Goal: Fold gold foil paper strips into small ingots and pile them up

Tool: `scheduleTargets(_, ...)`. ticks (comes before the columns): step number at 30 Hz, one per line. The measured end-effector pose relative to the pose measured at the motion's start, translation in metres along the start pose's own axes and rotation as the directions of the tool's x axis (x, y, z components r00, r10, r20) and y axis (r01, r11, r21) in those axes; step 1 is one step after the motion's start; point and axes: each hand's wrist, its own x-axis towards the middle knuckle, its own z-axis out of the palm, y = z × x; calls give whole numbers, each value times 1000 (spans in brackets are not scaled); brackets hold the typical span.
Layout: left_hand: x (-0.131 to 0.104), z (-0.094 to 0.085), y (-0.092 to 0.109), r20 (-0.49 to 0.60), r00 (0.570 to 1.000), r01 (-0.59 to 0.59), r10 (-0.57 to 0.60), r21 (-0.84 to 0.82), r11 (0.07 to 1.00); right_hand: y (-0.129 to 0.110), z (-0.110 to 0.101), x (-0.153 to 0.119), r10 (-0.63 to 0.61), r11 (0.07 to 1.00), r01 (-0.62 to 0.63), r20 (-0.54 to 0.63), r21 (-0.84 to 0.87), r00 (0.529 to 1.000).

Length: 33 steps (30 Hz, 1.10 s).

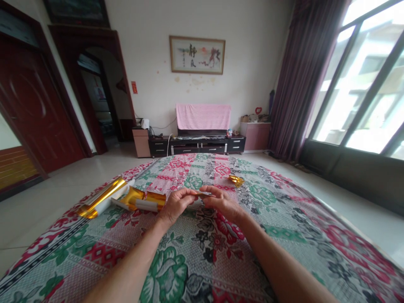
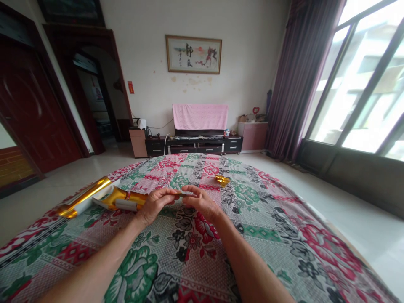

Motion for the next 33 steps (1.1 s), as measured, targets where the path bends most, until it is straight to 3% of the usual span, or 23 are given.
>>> scheduleTargets(2, 0, 1, -1, 12, 998, -65, 64, 134, 989, 2, -3, 0, 3, 1000, -3, -28, 7, 1000)
scheduleTargets(6, -2, 2, -2, 65, 992, -118, 104, 264, 957, 4, -6, 1, 29, 999, -30, 24, 41, 999)
scheduleTargets(9, -3, 3, -2, 73, 987, -161, 145, 310, 937, 2, -6, 1, 42, 998, -43, 32, 38, 999)
scheduleTargets(16, -4, 7, -4, 90, 965, -262, 247, 377, 888, 3, -2, 3, 28, 999, -30, -73, -19, 997)
scheduleTargets(24, -5, 8, -5, 171, 930, -368, 326, 457, 810, 16, 5, 8, 92, 972, -84, -26, 218, 995)
scheduleTargets(29, -7, 9, -1, 178, 920, -392, 350, 474, 788, 14, 7, 8, 78, 975, -68, -42, 212, 996)
scheduleTargets(33, -7, 9, -1, 217, 891, -451, 398, 527, 720, 14, 8, 10, 58, 972, -39, -73, 233, 996)
